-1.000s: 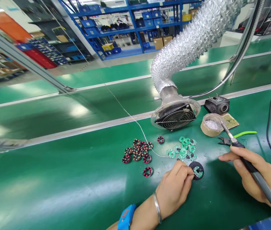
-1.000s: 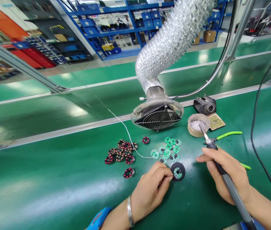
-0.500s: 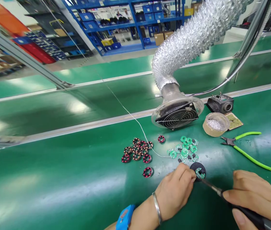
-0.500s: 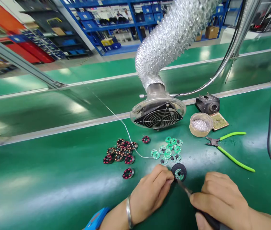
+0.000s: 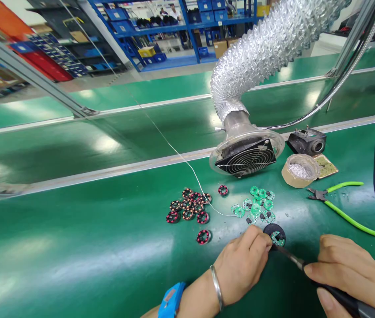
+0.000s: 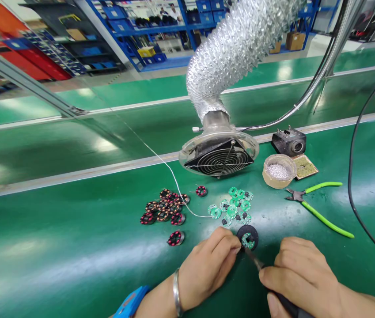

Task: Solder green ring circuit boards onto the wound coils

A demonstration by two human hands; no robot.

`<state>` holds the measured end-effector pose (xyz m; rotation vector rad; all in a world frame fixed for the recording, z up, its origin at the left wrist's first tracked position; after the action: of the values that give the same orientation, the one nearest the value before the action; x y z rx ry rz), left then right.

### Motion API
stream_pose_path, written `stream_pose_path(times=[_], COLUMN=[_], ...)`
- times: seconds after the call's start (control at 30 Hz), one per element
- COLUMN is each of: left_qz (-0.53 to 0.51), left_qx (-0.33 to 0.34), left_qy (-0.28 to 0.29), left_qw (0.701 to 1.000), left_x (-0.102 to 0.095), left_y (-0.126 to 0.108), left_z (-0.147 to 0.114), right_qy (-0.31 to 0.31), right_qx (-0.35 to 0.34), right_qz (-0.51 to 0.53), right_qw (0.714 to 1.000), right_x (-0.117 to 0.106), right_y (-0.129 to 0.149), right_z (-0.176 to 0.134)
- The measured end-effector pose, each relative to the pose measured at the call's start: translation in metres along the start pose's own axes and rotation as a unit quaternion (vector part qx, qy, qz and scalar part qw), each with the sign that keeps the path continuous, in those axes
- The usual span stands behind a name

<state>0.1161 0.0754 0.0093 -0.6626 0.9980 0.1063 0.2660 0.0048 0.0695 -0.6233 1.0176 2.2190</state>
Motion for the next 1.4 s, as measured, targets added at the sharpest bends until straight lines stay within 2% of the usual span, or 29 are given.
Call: stream_pose_path(times=[0.3,0.53,0.63,0.7,0.8,0.97,1.03,1.2,1.3,1.37,1.4], left_qz=[-0.001,0.001,-0.003,-0.009,-0.008,0.015,0.004,-0.066,-0.128,-0.203,-0.253], left_qx=[0.002,0.005,0.005,0.005,0.003,-0.002,-0.004,-0.021,-0.064,-0.15,-0.207], left_qy=[-0.005,0.0,-0.002,-0.001,0.002,-0.001,-0.002,-0.033,-0.047,-0.041,-0.028], left_qw=[1.0,1.0,1.0,1.0,1.0,1.0,1.0,0.997,0.989,0.967,0.945], left_x=[0.0,0.002,0.001,0.001,0.001,0.003,0.003,0.002,0.002,0.005,0.008], left_y=[0.0,0.001,0.001,0.001,0.001,0.002,0.002,0.004,0.005,0.009,0.011], left_z=[0.0,-0.001,-0.001,-0.001,-0.001,-0.003,-0.004,-0.006,-0.004,-0.003,-0.003], right_qy=[0.005,0.002,-0.04,-0.052,0.004,0.128,0.138,0.119,0.103,0.097,0.095], right_qx=[-0.002,-0.001,-0.005,-0.001,0.002,-0.054,-0.052,-0.037,-0.036,-0.039,-0.042], right_qz=[0.009,0.022,0.027,0.036,0.066,0.084,0.093,0.116,0.121,0.124,0.125], right_qw=[1.0,1.0,0.999,0.998,0.998,0.987,0.985,0.985,0.987,0.987,0.987], right_x=[0.004,-0.012,-0.019,-0.015,0.007,0.042,0.045,0.046,0.045,0.045,0.045], right_y=[-0.002,-0.008,-0.014,-0.019,-0.027,-0.037,-0.041,-0.045,-0.046,-0.046,-0.046], right_z=[-0.001,-0.001,0.005,0.011,0.023,0.03,0.028,0.021,0.02,0.02,0.02])
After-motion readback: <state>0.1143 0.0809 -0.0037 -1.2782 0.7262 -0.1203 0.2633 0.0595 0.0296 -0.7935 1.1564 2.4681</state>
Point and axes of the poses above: each hand's wrist, its own z-axis towards the middle knuckle, its own x-axis out of the palm, y = z × x, the point moved 5 cm from there along z, towards the middle knuckle, and after that the axes turned 4 degrees about -y, right-handed, at the moved point
